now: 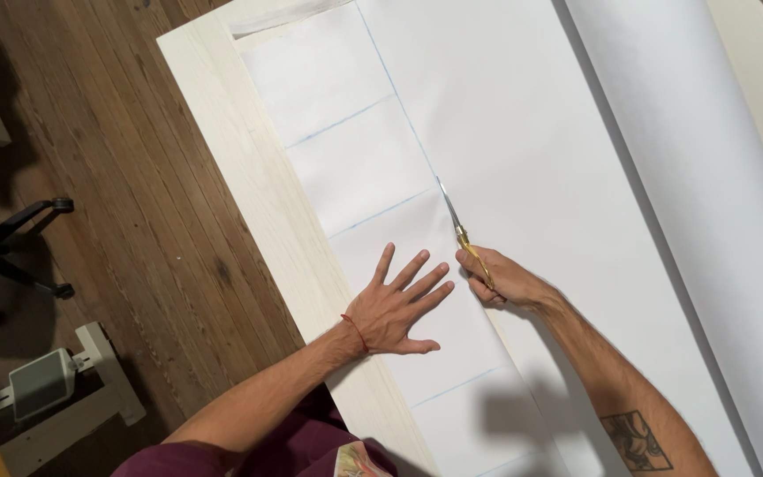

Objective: Cutting a large sheet of paper into smaller rectangular pieces using scissors along marked lines

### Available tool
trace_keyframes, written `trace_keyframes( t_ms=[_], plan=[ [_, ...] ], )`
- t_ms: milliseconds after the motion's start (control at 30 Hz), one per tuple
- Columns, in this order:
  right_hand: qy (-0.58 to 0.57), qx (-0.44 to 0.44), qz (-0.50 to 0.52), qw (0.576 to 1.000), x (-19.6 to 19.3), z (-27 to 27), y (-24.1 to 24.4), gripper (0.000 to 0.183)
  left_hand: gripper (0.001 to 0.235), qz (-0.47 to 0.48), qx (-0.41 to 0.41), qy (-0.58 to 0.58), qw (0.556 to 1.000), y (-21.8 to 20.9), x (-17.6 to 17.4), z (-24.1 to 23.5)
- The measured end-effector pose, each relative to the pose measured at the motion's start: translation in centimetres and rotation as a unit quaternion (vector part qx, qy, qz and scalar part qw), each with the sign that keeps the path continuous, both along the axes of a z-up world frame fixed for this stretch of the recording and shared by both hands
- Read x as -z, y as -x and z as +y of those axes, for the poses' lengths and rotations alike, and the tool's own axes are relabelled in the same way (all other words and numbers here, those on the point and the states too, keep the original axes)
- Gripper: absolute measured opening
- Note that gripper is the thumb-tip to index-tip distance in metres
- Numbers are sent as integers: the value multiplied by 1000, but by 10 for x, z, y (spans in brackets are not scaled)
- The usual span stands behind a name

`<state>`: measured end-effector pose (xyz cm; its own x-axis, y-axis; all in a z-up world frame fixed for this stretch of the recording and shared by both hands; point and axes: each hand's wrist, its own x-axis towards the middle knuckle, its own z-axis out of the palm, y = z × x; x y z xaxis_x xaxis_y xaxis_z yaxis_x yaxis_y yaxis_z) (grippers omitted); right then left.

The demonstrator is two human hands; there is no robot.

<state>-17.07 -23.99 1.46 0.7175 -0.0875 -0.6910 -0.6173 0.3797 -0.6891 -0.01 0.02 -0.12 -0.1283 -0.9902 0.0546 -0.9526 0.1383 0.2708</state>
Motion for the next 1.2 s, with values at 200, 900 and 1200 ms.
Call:
trace_keyframes(
  t_ms=[200, 900, 1200],
  plan=[
    [9, -5, -3, 1000, 5, -4, -6, 47, 106, 7, -2, 10, 1000, 1, 4, 1],
    [-4, 12, 4, 1000, 5, -16, -43, 51, 103, 40, 1, 30, 999, -5, 4, -1],
    [3, 5, 11, 1000, 7, -27, -64, 51, 101, 43, -3, 39, 998, -7, 4, -1]
  ],
)
